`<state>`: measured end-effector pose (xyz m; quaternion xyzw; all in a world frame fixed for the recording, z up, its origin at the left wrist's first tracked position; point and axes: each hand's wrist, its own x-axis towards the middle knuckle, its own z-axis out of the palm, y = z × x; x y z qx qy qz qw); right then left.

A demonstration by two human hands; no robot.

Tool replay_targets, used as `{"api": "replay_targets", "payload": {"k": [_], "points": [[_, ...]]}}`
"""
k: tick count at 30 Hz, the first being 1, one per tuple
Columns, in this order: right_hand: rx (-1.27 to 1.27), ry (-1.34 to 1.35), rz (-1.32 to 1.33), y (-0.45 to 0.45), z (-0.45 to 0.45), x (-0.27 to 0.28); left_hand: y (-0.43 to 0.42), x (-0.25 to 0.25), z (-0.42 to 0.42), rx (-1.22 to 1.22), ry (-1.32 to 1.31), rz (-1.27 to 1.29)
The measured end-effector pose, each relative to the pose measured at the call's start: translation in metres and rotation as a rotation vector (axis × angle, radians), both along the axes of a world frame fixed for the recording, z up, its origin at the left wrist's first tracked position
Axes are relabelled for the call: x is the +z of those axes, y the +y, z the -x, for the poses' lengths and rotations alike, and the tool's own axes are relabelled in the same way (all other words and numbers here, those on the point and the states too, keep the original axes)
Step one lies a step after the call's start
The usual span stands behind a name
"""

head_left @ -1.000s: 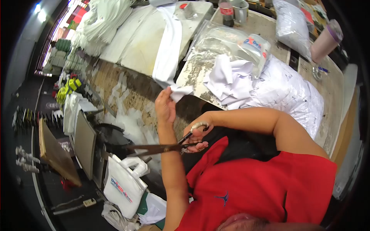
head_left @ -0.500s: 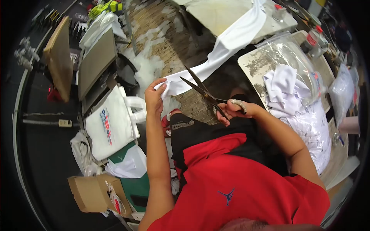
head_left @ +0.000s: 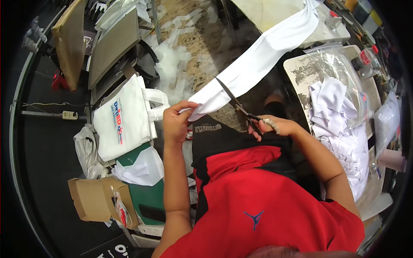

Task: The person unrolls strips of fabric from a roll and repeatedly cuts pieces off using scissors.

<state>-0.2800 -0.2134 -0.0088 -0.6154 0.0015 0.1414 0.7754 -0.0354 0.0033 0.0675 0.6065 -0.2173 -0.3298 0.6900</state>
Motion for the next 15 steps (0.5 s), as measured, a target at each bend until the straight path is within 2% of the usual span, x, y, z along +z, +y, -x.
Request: {"api": "replay_targets", "payload": {"k": [1,5,7,9,11,13,14,15], "points": [[0.006,0.003,-0.003,0.001,0.000,0.001,0.002,-0.004,0.004,0.000,-0.053,-0.090],[0.005,0.052,-0.010,0.004,0.001,0.002,0.007,-0.031,0.012,-0.149,0.029,-0.051],[0.020,0.057,0.020,0.005,0.002,0.002,0.006,-0.039,0.020,-0.173,-0.011,-0.076],[0.010,0.017,0.015,0.006,0.001,0.002,0.007,-0.055,0.022,-0.300,0.021,0.105],[0.013,-0.006,0.026,0.005,0.000,0.006,0.008,-0.072,0.015,-0.369,0.117,0.181],[0.012,-0.027,0.038,0.004,0.000,0.008,0.006,-0.091,0.004,-0.413,0.396,0.165],[0.014,-0.037,0.027,0.004,0.000,0.008,0.003,-0.094,0.002,-0.410,0.397,0.168],[0.017,-0.047,0.017,0.004,-0.001,0.008,0.000,-0.097,0.000,-0.350,0.304,0.041]]}}
